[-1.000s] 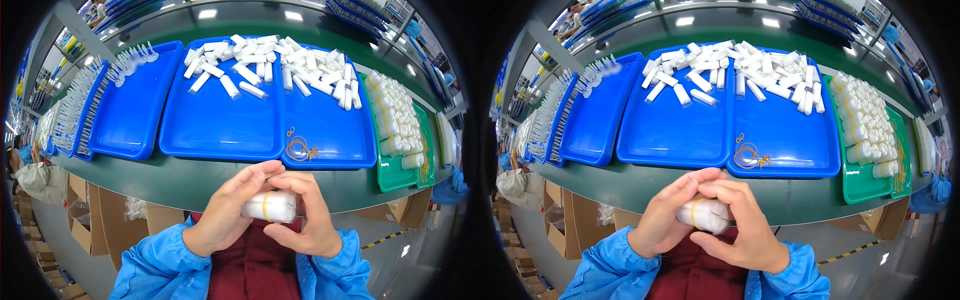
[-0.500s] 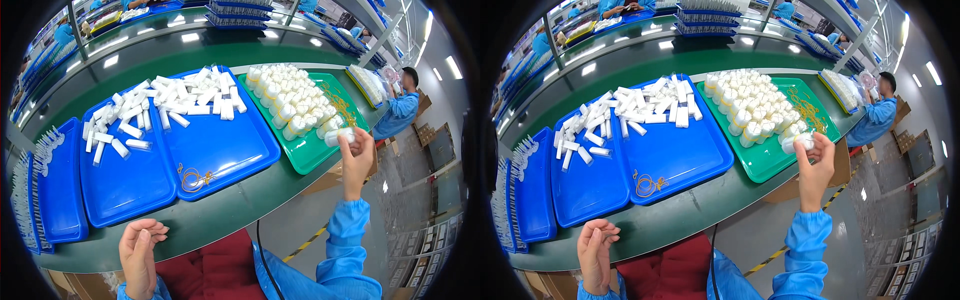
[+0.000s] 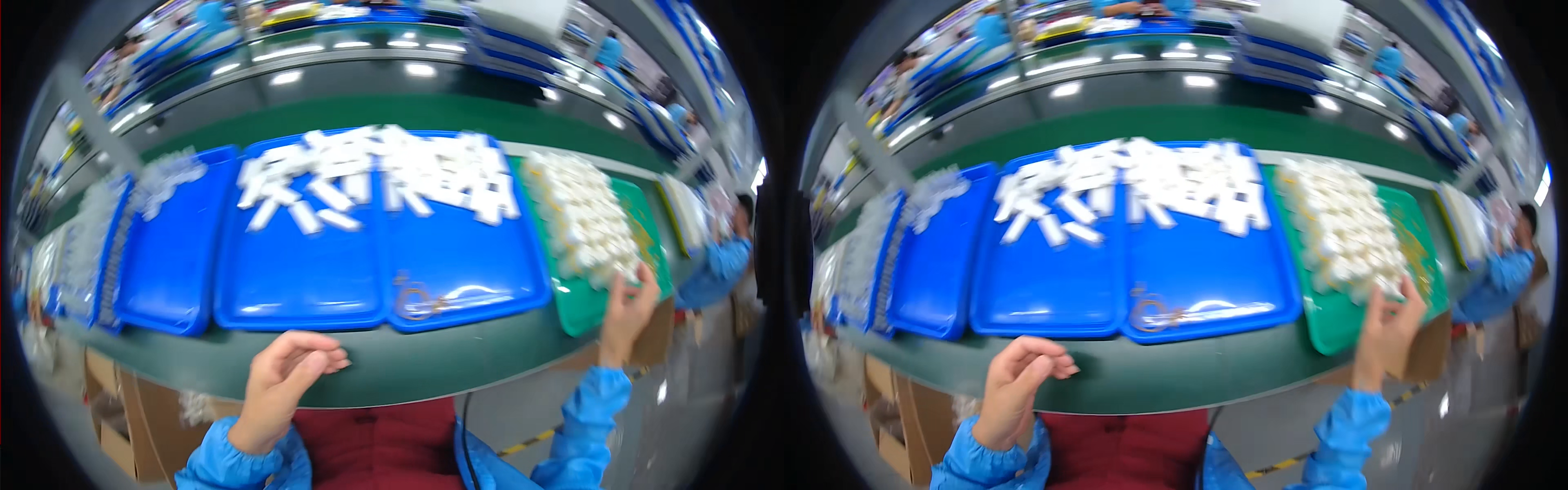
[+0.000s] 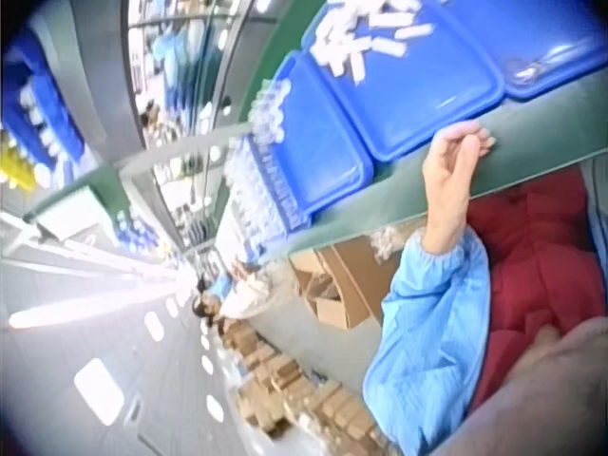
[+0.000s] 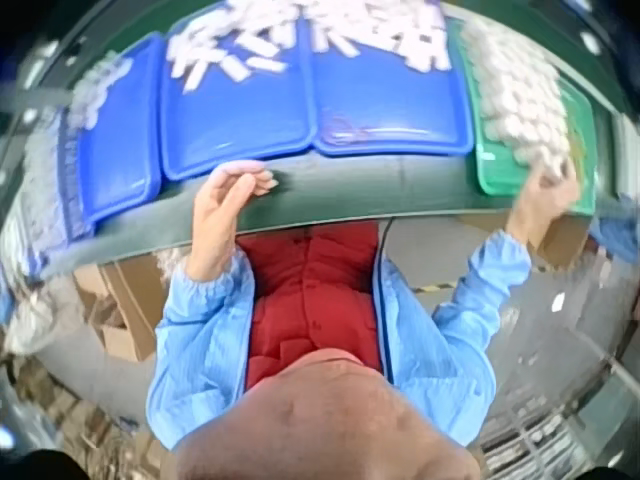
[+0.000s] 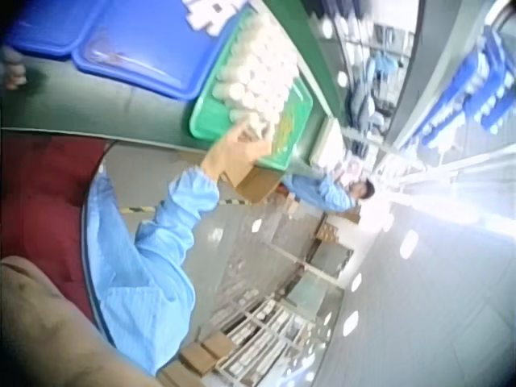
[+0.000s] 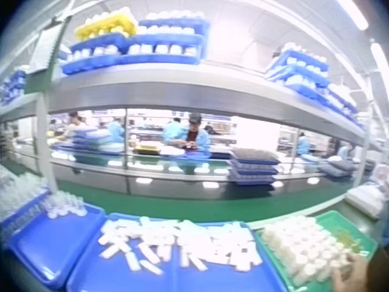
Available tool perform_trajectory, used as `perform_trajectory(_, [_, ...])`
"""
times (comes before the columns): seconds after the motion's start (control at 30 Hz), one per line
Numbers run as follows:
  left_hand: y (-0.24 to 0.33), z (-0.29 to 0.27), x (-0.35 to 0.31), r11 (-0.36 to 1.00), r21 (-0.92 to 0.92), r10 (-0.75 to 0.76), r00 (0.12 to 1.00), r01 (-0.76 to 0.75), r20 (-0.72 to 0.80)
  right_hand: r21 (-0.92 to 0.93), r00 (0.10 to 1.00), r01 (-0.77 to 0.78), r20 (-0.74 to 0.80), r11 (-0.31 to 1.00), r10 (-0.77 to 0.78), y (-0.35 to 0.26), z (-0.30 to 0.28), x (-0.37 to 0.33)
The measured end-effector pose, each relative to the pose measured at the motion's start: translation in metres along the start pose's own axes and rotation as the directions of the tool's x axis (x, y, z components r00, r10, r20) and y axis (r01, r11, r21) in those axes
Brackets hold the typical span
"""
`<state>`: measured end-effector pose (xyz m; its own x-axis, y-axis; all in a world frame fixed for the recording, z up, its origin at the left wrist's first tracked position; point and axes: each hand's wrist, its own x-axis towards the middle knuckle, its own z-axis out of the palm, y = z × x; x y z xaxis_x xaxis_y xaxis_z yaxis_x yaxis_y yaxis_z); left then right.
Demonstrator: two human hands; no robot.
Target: Assembling plastic components for medical or scientific devices on a factory line.
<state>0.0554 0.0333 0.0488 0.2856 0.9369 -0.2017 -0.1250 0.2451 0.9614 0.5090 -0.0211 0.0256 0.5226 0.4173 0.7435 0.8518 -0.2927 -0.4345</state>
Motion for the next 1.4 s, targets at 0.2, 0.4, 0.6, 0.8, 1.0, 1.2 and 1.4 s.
perform_trajectory(0.2, [0.005,-0.028,0.005,0.998,0.013,0.058,0.998,-0.058,0.028,0.592,0.711,0.144,0.496,0.793,-0.498,-0.174,0.039,-0.015])
perform_trajectory(0.4, [0.034,-0.059,0.016,0.787,0.436,0.349,0.897,-0.437,0.271,0.565,0.369,0.674,0.299,0.475,-0.880,-0.278,0.149,-0.037])
perform_trajectory(0.6, [0.082,-0.158,0.084,0.273,0.820,0.646,0.727,-0.504,0.232,0.520,0.104,0.724,0.568,0.454,-0.817,-0.298,0.136,-0.055])
perform_trajectory(0.8, [0.091,-0.247,0.200,-0.426,0.852,0.490,0.715,-0.303,0.499,0.738,-0.203,0.615,0.488,0.278,-0.849,-0.310,0.111,-0.035])
perform_trajectory(1.0, [0.085,-0.255,0.254,-0.651,0.757,0.467,0.758,-0.054,0.456,0.706,-0.252,0.688,0.447,0.166,-0.858,-0.313,0.102,-0.039])
perform_trajectory(1.2, [0.099,-0.202,0.167,-0.151,0.953,0.582,0.756,-0.263,0.301,0.762,0.263,-0.175,0.647,0.624,-0.716,-0.299,0.084,-0.042])
perform_trajectory(1.4, [0.054,-0.096,0.015,0.417,0.707,0.547,0.779,-0.571,0.306,0.353,0.261,-0.892,0.912,0.284,-0.315,-0.291,0.060,-0.068])
